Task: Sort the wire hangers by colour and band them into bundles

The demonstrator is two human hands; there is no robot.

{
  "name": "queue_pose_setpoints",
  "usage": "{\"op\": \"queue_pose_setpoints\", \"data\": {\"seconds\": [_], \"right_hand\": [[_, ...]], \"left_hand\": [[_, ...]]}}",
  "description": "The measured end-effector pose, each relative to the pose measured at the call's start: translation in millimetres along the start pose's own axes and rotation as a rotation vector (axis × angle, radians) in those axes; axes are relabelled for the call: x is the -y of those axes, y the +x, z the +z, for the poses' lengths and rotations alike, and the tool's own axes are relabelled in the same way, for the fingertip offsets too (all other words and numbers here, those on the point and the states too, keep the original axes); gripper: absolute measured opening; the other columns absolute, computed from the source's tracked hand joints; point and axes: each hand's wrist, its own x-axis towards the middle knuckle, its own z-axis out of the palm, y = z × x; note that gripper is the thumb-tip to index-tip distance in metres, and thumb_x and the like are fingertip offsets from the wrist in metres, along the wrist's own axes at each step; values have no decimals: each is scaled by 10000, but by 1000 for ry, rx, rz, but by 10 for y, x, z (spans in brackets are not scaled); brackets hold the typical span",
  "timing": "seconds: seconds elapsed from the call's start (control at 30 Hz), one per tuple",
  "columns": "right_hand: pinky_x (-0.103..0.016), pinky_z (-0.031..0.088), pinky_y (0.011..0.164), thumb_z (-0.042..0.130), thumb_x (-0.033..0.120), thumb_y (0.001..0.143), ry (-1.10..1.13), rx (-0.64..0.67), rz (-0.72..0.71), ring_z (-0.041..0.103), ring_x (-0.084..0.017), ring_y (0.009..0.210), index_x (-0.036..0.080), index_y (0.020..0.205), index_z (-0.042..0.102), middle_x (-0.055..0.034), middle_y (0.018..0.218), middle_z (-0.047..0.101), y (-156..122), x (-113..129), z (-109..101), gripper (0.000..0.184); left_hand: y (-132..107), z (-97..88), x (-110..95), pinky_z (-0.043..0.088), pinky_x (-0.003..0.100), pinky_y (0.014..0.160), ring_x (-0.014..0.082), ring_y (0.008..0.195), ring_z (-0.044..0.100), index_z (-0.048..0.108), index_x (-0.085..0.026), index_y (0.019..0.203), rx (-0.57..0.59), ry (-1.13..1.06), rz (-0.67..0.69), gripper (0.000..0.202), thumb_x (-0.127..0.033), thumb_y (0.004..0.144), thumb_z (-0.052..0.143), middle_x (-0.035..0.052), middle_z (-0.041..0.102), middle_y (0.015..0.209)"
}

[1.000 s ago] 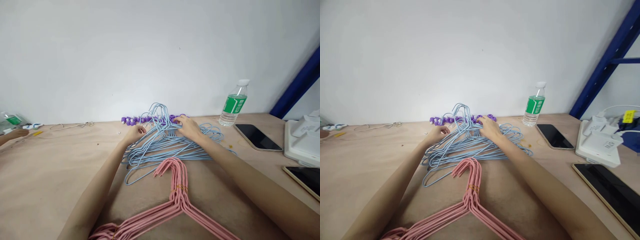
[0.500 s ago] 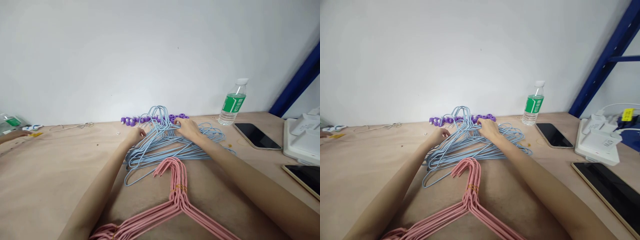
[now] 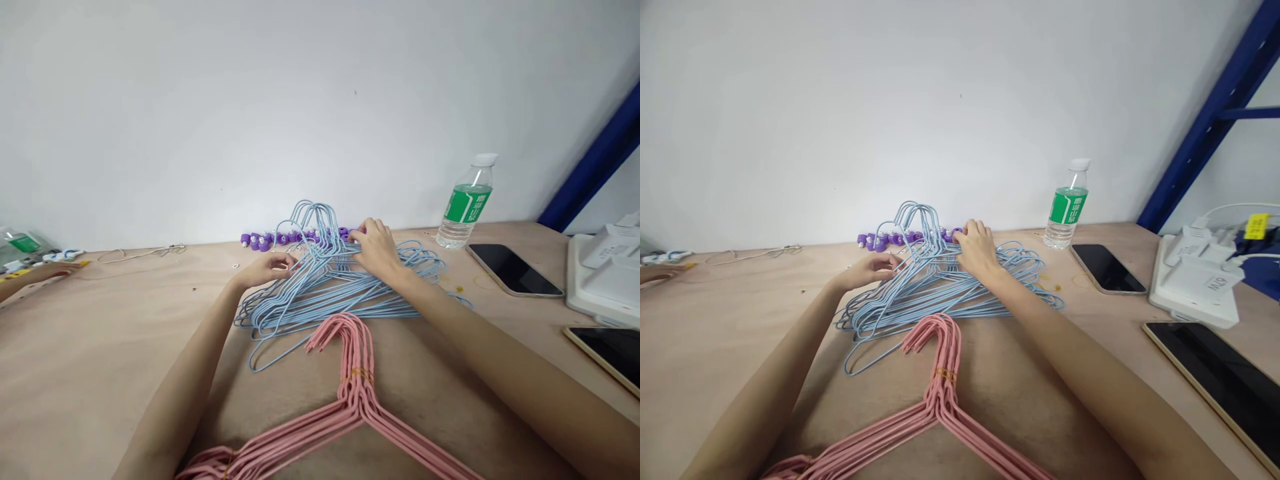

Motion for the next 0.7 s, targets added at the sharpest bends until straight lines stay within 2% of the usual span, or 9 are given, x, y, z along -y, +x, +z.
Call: {"op": "queue_pose_setpoints", "data": {"seconds": [0.07,0.13,0.2,0.3,0.43,0.6,0.7], "right_hand": [[-298,363,814,483,62,691,0,9,3,480,-244,1041,147,979,628,-124,1108,558,6,-3,-11,333],[-280,389,735,469,63,691,9,46,12,540,-228,947,163,976,618,-100,1011,607,6,-4,-22,337],[-271,394,663,454,79,701,18,78,28,580,-221,857,187,972,610,-72,905,643,0,0,-31,331],[-266,390,642,449,99,709,24,90,44,596,-223,845,218,952,609,-51,874,661,-10,11,-39,315],[-269,403,663,454,116,725,29,99,45,599,-226,876,229,954,618,-44,898,669,-3,12,-30,304],[-262,413,764,462,126,747,45,114,-6,549,-199,1017,239,1108,591,-32,1119,611,10,-13,-11,400],[-277,421,750,472,156,757,35,138,19,563,-212,1001,256,1116,606,-42,1051,646,6,-9,-28,396]], "left_hand": [[17,12,26,453,262,753,138,810,562,543,-152,699,-31,16,-1,133,-268,743,494,25,622,842],[46,49,75,440,292,790,147,841,554,560,-148,773,-103,58,-33,172,-274,791,445,35,616,862],[73,102,132,445,315,756,148,786,555,563,-134,782,-146,113,-86,148,-253,799,476,29,603,800],[92,165,190,452,313,684,135,678,548,557,-122,695,-137,180,-153,130,-227,769,576,-6,564,675],[77,170,154,446,316,705,135,695,547,551,-126,669,-152,201,-168,144,-225,767,589,-12,563,679],[42,85,21,439,257,695,125,731,553,539,-136,711,-121,101,-101,166,-230,807,442,4,586,731],[30,36,7,438,236,700,117,750,555,552,-139,756,-57,61,-70,223,-270,822,384,9,603,774]]}}
